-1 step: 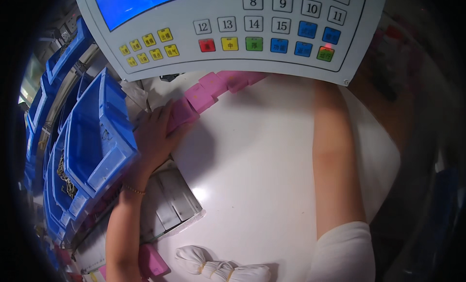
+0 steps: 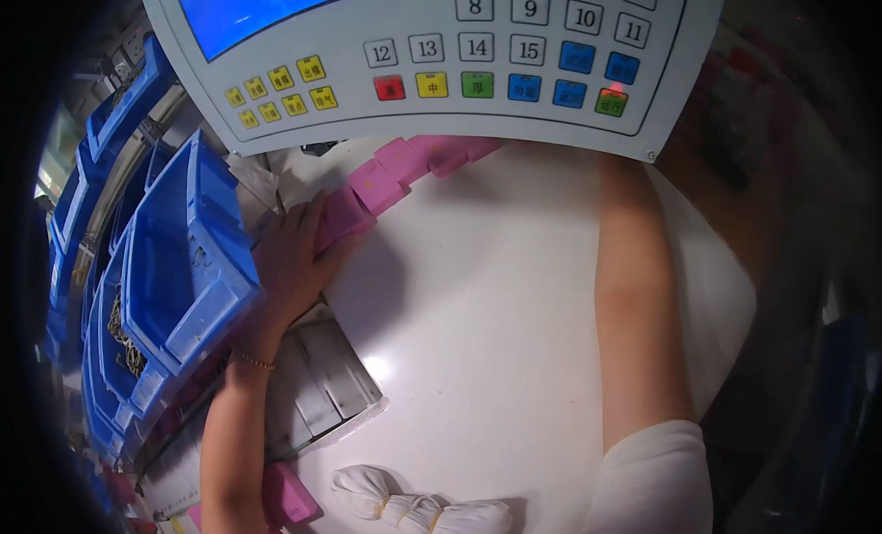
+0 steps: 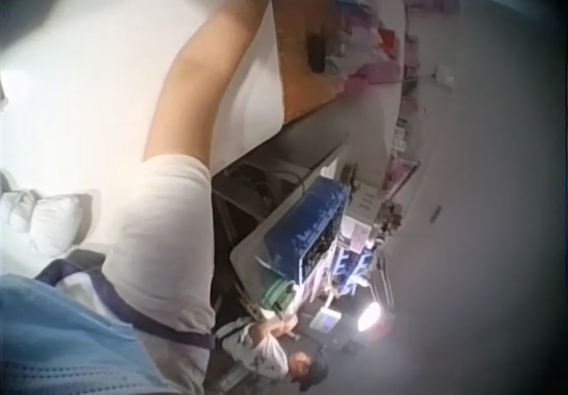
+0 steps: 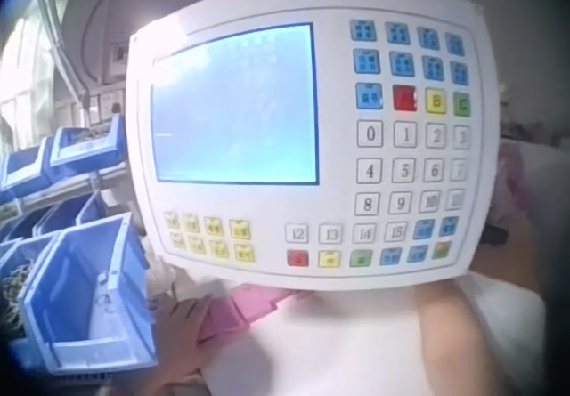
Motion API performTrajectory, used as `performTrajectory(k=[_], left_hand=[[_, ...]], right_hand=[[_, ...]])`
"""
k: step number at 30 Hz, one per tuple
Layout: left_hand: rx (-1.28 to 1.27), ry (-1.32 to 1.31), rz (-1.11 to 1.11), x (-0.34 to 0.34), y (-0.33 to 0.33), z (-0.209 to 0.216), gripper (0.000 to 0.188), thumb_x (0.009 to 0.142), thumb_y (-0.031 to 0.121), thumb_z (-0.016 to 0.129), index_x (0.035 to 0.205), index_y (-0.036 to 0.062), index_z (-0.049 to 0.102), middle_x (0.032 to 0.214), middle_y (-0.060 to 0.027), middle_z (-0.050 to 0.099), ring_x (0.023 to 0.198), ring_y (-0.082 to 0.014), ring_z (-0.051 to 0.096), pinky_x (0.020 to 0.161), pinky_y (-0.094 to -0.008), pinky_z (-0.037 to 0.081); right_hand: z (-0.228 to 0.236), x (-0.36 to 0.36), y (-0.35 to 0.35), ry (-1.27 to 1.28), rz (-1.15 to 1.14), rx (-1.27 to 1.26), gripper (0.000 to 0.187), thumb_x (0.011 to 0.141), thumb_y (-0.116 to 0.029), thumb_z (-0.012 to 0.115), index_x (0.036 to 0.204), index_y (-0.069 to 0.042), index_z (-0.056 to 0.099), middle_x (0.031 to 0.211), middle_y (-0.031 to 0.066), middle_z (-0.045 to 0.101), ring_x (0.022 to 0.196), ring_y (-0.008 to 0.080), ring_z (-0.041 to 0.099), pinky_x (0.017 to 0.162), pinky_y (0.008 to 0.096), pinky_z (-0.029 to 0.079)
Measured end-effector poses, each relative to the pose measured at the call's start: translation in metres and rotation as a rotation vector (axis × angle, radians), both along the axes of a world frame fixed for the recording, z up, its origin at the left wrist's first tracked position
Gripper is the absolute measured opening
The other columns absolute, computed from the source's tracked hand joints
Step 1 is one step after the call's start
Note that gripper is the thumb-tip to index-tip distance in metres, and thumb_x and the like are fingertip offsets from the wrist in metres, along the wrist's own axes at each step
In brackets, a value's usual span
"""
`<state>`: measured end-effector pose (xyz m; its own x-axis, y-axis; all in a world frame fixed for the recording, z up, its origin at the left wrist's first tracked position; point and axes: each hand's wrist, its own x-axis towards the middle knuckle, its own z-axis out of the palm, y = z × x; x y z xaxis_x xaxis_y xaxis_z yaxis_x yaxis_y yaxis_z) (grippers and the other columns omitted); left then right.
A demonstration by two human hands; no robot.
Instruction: The worker is assembling small metal pins and components into pink plastic molds or housings at an industrial workbench.
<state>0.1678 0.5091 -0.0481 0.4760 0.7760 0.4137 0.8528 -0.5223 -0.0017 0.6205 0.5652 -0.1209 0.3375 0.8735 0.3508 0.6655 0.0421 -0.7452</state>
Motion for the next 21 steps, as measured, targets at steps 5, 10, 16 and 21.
performTrajectory(k=[5,10,16,21], left_hand=[[0.079,0.041,-0.021,-0.005,0.004,-0.005,0.072,0.087,0.056,0.066,0.14,0.0096,0.052,0.118,-0.0141,0.061,0.106,-0.0349,0.059,0.088,-0.0465,0.05],[0.126,-0.002,-0.023,0.0,0.001,-0.012,0.073,0.086,0.058,0.066,0.139,0.0103,0.053,0.117,-0.0133,0.061,0.103,-0.0343,0.06,0.084,-0.0458,0.05],[0.04,0.019,0.032,0.002,0.001,-0.007,0.073,0.087,0.06,0.063,0.14,0.0119,0.053,0.12,-0.0117,0.06,0.105,-0.0331,0.06,0.086,-0.0463,0.048],[0.066,0.045,0.042,0.001,0.002,-0.009,0.073,0.088,0.06,0.061,0.142,0.0121,0.052,0.123,-0.0109,0.06,0.111,-0.0325,0.058,0.089,-0.0469,0.047]], right_hand=[[0.007,0.028,-0.025,0.057,-0.034,-0.029,0.055,0.095,-0.031,0.055,0.143,-0.005,0.049,0.145,0.0155,0.05,0.132,0.0328,0.048,0.107,0.0424,0.042],[0.008,0.057,-0.057,0.111,-0.068,-0.075,0.055,0.096,-0.033,0.054,0.143,-0.005,0.048,0.145,0.0147,0.05,0.133,0.032,0.047,0.107,0.0423,0.042],[0.007,0.1,-0.113,0.186,-0.139,-0.12,0.057,0.097,-0.036,0.054,0.144,-0.005,0.048,0.146,0.0138,0.049,0.133,0.0311,0.047,0.108,0.0423,0.041],[0.004,0.128,-0.149,0.261,-0.175,-0.146,0.058,0.097,-0.038,0.053,0.144,-0.006,0.047,0.147,0.0131,0.049,0.134,0.0303,0.046,0.108,0.0422,0.041]])
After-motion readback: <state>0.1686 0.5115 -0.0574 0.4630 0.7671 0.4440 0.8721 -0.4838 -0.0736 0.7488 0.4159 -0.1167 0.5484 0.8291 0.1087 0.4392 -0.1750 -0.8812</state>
